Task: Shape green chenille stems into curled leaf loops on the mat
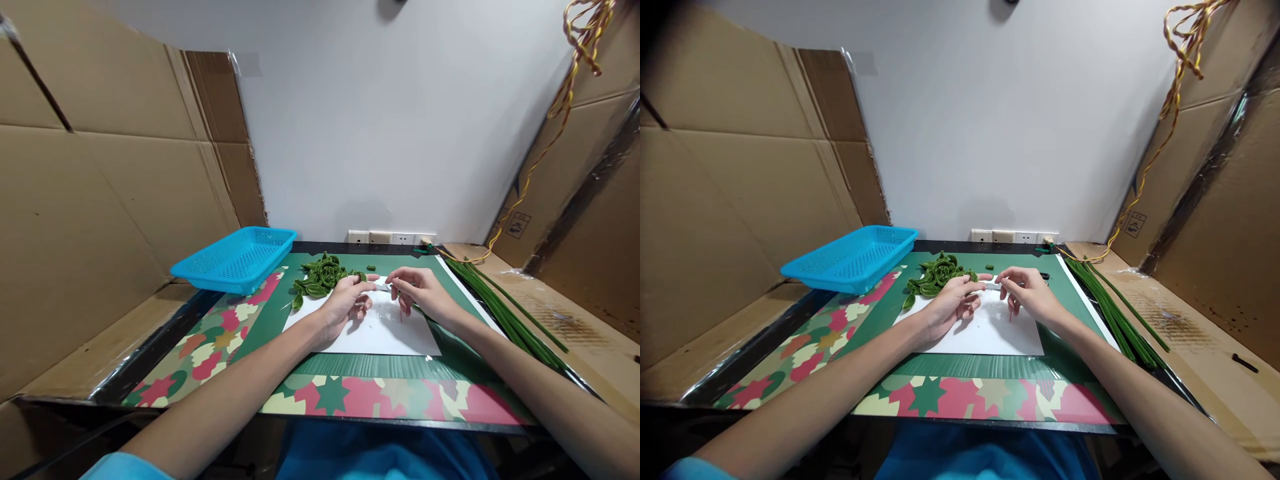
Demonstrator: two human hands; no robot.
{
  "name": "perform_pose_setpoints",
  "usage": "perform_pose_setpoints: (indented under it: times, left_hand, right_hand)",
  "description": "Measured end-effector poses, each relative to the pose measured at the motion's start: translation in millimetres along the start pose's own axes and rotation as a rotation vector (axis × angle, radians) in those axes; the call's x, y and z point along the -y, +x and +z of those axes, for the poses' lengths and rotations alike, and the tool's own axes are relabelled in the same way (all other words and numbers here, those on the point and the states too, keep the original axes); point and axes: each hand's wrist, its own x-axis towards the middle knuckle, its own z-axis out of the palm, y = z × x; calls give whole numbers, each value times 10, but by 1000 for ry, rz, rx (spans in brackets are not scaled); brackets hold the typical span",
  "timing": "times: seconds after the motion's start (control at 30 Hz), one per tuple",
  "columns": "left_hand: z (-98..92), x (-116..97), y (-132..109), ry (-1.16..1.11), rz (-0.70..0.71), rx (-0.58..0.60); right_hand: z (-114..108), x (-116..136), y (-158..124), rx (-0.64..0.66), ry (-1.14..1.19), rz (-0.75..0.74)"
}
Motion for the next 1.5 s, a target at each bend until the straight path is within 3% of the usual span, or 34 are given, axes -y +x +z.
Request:
perform_pose_setpoints:
  times: [0.13, 0.23, 0.4, 0.47, 0.63, 0.77, 1.0, 1.1, 1.23, 1.3, 1.5]
  left_hand:
    - [32, 1, -16, 101, 16, 41]
    - [-1, -1, 8, 215, 103, 38]
    - [-221, -65, 115, 685, 528, -114]
    - [-325, -125, 157, 781, 622, -150]
    - [-568, -327, 201, 797, 602, -254]
    - [-777, -473, 169, 1077, 670, -363]
    - [-988, -549, 186, 1234, 735, -412]
    - [-998, -566, 179, 1255, 722, -371]
    - [-1012, -580, 169, 1287, 752, -311]
    - [-1030, -576, 175, 1314, 773, -314]
    - [-1087, -531, 224, 1417, 740, -315]
  right_hand:
    - [3, 9, -6, -5, 3, -5]
    - [-3, 2, -1, -7, 6, -7]
    - [-22, 2, 16, -22, -16, -25]
    - [-36, 16, 24, -36, -38, -32]
    - [-135, 49, 57, -150, -144, -62]
    - [-315, 12, 99, -286, -230, -58]
    - [-632, -49, 140, -439, -326, -39]
    - [-702, -34, 126, -352, -393, -12]
    - [-731, -29, 94, 3, -497, 32]
    - [-732, -43, 87, 107, -581, 2]
    - [-801, -104, 89, -3, -878, -186]
